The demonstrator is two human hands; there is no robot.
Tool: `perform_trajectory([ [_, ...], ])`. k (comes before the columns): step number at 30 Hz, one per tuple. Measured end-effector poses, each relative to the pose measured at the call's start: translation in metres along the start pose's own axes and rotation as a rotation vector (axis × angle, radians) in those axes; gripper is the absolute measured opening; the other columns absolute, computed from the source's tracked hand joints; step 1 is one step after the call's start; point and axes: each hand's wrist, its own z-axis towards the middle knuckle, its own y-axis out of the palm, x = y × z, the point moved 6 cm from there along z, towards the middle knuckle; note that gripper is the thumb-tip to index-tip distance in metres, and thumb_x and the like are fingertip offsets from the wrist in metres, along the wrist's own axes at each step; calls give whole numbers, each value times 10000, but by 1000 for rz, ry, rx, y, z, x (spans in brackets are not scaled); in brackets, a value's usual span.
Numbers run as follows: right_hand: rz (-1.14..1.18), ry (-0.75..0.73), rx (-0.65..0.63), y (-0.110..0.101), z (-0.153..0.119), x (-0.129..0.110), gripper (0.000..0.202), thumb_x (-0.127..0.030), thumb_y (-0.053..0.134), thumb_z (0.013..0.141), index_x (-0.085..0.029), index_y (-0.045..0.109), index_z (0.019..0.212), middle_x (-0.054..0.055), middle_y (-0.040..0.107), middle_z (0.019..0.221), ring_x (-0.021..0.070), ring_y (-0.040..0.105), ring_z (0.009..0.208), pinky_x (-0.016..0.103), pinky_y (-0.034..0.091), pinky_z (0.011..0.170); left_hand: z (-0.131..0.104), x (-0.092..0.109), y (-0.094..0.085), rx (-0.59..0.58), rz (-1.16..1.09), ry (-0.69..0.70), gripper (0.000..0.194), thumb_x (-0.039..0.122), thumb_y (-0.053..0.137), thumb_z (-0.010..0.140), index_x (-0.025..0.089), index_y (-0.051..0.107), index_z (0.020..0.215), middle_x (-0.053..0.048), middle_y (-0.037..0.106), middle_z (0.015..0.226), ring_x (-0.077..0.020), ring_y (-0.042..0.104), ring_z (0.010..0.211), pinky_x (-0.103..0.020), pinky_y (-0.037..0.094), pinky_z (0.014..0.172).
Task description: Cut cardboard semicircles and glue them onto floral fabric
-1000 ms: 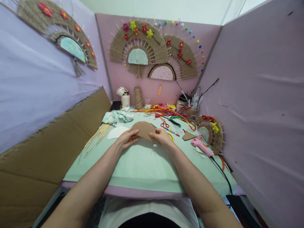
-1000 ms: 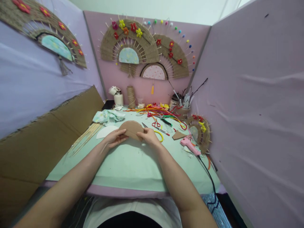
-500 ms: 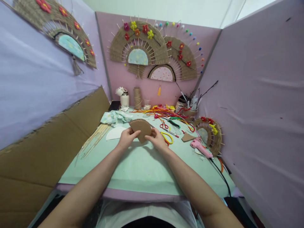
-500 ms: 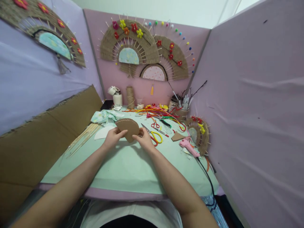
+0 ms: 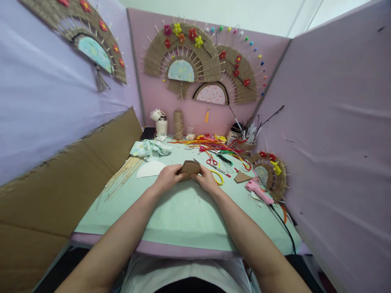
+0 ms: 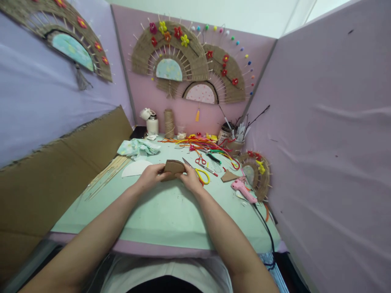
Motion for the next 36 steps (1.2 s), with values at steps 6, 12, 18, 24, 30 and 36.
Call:
perform_trajectory([
  [6, -26, -5, 10, -1, 0, -2, 413, -242, 662, 688, -208, 648, 1100, 24, 694, 1031, 206, 606, 972, 347, 455, 929, -1, -13, 7, -79, -31, -34, 249, 291, 612, 735, 194, 688, 951, -21, 725, 900, -220, 628, 816, -278, 452, 729],
  [12, -15, -1, 26, 1, 1, 4, 448, -228, 642, 709, -218, 616, 1156, 33, 675, 1116, 212, 594, 1033, 357, 457, 942, -6, -9, 3, -24, 107, -14, 153, 251, 556, 773, 207, 676, 857, -46, 719, 855, -222, 613, 791, -280, 424, 705],
  [18, -28, 0, 11, 5, 0, 1, 475, -216, 630, 721, -206, 570, 1193, 54, 653, 1142, 216, 585, 1035, 341, 466, 912, -4, -13, 6, -39, 132, -18, 134, 252, 542, 779, 196, 654, 829, -46, 700, 823, -223, 599, 776, -287, 406, 688],
  [24, -89, -25, 23, 7, -4, -9, 410, -206, 594, 751, -212, 559, 1159, 57, 643, 1126, 221, 574, 1012, 350, 461, 898, -6, -13, 4, -14, 116, -32, 144, 232, 546, 776, 203, 663, 853, -38, 718, 859, -228, 614, 824, -284, 422, 713],
  [30, -116, -57, 28, 8, -4, -9, 397, -208, 590, 761, -218, 535, 1154, 59, 621, 1132, 231, 557, 1031, 366, 445, 923, -6, -13, 5, -17, 108, -51, 153, 216, 561, 761, 196, 667, 870, -33, 723, 879, -228, 623, 827, -281, 434, 723],
  [36, -141, -56, 44, 6, -6, -9, 366, -221, 587, 772, -209, 518, 1131, 71, 606, 1112, 235, 550, 1023, 371, 439, 914, -6, -12, 7, 1, 108, -37, 131, 221, 570, 771, 198, 666, 856, -41, 719, 860, -227, 622, 811, -290, 441, 727],
])
